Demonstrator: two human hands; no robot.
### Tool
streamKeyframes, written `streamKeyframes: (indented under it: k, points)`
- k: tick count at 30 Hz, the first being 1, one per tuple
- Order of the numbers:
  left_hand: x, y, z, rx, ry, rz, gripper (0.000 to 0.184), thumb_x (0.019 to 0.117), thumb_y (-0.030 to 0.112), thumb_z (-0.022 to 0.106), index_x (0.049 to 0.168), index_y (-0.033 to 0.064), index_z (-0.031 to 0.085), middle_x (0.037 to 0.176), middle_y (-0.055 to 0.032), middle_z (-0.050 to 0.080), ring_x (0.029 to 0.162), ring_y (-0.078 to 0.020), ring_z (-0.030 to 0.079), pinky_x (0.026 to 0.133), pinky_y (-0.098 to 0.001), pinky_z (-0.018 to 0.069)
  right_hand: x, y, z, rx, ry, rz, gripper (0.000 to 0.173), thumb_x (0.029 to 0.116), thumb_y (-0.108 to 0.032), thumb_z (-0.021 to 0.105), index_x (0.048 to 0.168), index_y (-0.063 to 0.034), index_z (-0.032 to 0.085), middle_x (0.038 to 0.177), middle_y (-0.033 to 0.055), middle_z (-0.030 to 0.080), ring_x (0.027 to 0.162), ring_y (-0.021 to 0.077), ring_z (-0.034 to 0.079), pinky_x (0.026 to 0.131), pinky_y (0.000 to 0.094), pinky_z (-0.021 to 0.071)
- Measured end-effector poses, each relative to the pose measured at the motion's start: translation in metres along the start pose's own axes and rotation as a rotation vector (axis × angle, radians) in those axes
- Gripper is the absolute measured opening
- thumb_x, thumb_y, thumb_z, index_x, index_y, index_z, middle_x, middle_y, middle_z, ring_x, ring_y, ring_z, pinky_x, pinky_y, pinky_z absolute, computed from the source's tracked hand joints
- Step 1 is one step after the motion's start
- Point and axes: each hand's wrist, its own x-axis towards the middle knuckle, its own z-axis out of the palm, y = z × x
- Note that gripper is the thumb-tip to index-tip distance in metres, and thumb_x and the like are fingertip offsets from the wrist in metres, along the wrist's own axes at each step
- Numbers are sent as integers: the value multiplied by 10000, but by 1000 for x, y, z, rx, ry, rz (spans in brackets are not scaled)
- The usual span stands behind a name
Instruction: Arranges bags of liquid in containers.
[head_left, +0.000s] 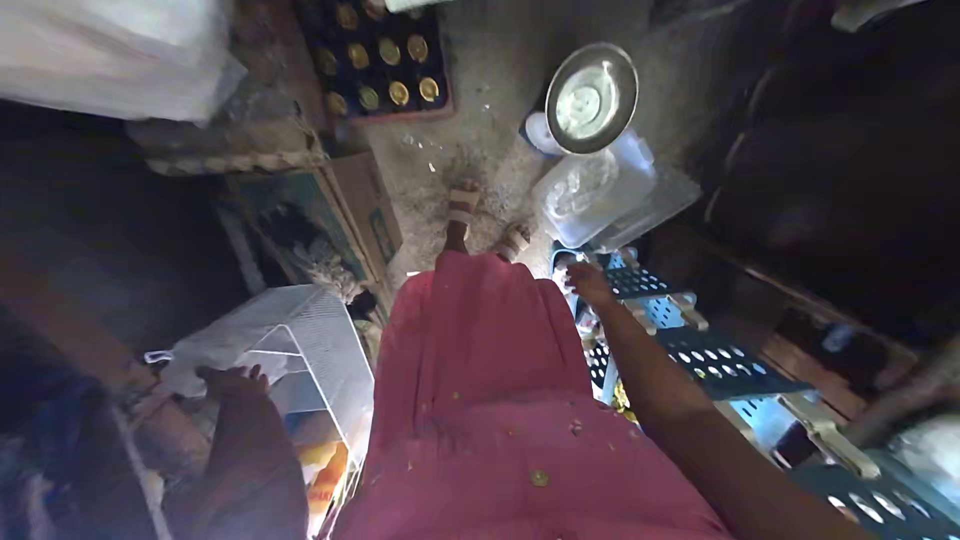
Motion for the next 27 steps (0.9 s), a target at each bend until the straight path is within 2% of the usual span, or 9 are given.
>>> streamKeyframes:
  k: [3,5,8,13,16,19,22,24,27]
  points:
    - [-31,-8,0,35,51,39,671,1110,493,293,1607,51,213,1600,-242,338,1377,-371,475,1047,-536,469,-22,-6,-3,-38,-10,18,398,1065,-140,521,1422,35,514,1337,262,606,1139,355,651,963,506,538]
    - [-68,-14,2,240,135,121,622,1107,365,408,1539,-73,320,1566,-297,371,1415,-396,436,1135,-515,414,-38,-27,-5,-109,-19,-22,409,1074,-190,503,1420,27,522,1302,254,628,1120,335,663,964,486,544]
    - [-107,-23,19,396,110,149,581,1055,317,549,1456,-94,463,1543,-361,371,1463,-489,340,1191,-581,306,-61,-80,-10,-146,-46,-189,396,1034,-98,550,1406,35,534,1327,253,615,1144,341,653,974,491,540]
    - [-141,-7,71,428,-514,245,456,1037,195,594,1388,-89,529,1352,-350,565,1227,-484,583,1017,-616,479,-125,-223,-27,-254,139,-645,365,1009,-57,571,1359,48,577,1354,224,628,1145,296,677,1010,423,542]
    - [-155,38,95,493,-846,352,500,1057,195,559,1475,-52,439,1390,-295,564,1234,-419,599,1030,-561,492,-156,-301,-44,-234,365,-892,350,1013,-96,588,1332,45,609,1320,255,623,1152,341,661,1010,473,539]
    - [-190,104,117,469,-950,448,446,1086,184,500,1458,-58,460,1380,-297,563,1249,-387,588,1068,-516,473,-168,-376,-55,232,386,-954,385,1055,-172,551,1364,58,535,1305,220,635,1070,257,697,901,405,593]
    - [-231,164,131,342,-1029,568,417,1088,151,475,1451,-53,465,1403,-280,544,1225,-341,600,1039,-468,493,-183,-445,-67,947,200,-691,466,1099,-339,466,1453,-41,412,1220,123,599,870,157,656,722,294,566]
    - [-259,198,139,248,-1090,621,401,1087,137,467,1441,-51,471,1401,-258,548,1178,-300,628,996,-429,527,-179,-473,-76,1234,196,-550,326,1071,-373,511,1236,-92,506,888,37,621,623,91,594,562,232,522]
    - [-305,249,146,173,-1172,696,385,1082,127,459,1423,-48,491,1383,-220,571,1126,-230,646,965,-369,537,-174,-492,-90,1371,169,-452,236,1033,-382,561,974,-162,500,696,-33,506,512,57,488,505,206,466]
